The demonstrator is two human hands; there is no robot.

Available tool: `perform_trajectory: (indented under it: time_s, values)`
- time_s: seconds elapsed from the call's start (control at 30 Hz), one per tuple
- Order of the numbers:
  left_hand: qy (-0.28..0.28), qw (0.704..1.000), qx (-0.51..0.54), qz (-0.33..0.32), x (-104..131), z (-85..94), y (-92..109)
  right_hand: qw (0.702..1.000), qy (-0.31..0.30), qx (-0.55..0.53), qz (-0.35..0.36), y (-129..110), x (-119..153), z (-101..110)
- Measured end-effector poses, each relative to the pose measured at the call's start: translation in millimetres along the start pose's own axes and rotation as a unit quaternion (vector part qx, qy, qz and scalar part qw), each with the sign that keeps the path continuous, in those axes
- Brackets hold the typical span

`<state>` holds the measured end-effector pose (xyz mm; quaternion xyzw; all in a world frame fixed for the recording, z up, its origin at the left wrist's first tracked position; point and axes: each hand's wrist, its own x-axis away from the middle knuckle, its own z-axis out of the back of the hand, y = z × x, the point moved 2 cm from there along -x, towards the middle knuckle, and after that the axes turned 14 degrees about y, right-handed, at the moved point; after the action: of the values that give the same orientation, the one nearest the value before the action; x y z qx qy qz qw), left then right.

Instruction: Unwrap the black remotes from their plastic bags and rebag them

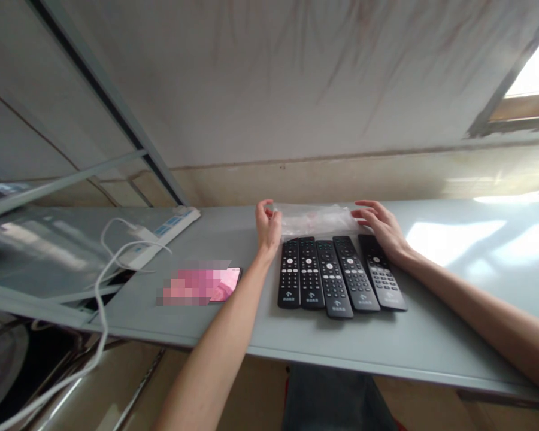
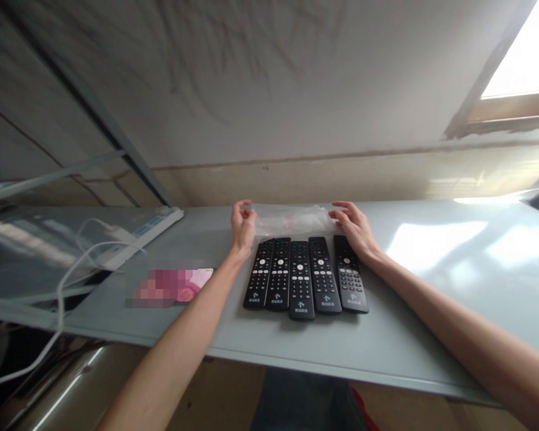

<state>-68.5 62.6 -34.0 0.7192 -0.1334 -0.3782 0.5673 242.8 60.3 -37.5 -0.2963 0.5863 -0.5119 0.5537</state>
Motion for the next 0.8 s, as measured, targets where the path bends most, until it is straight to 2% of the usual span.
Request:
perform_trajectory:
  time_s: [0.27,0.4,0.6,0.8]
  values:
    - [-0.035,0.998,0.051,-0.016,2,3.4,8,0.999,-0.030,0.008,0.029,1,1,1]
    - [-0.027,0.999,0.024,-0.029,3,4.3,8,0.997,-0.030,0.036,0.057,3,0,2]
    - [0.006,0.998,-0.064,0.015,1,9.8,5,0.991,-0.057,0.078,0.091,4,-5,-2]
    - [-0.022,0.995,-0.095,0.017,1,8.3,5,0.961,-0.097,0.175,0.191,4,-22,-14]
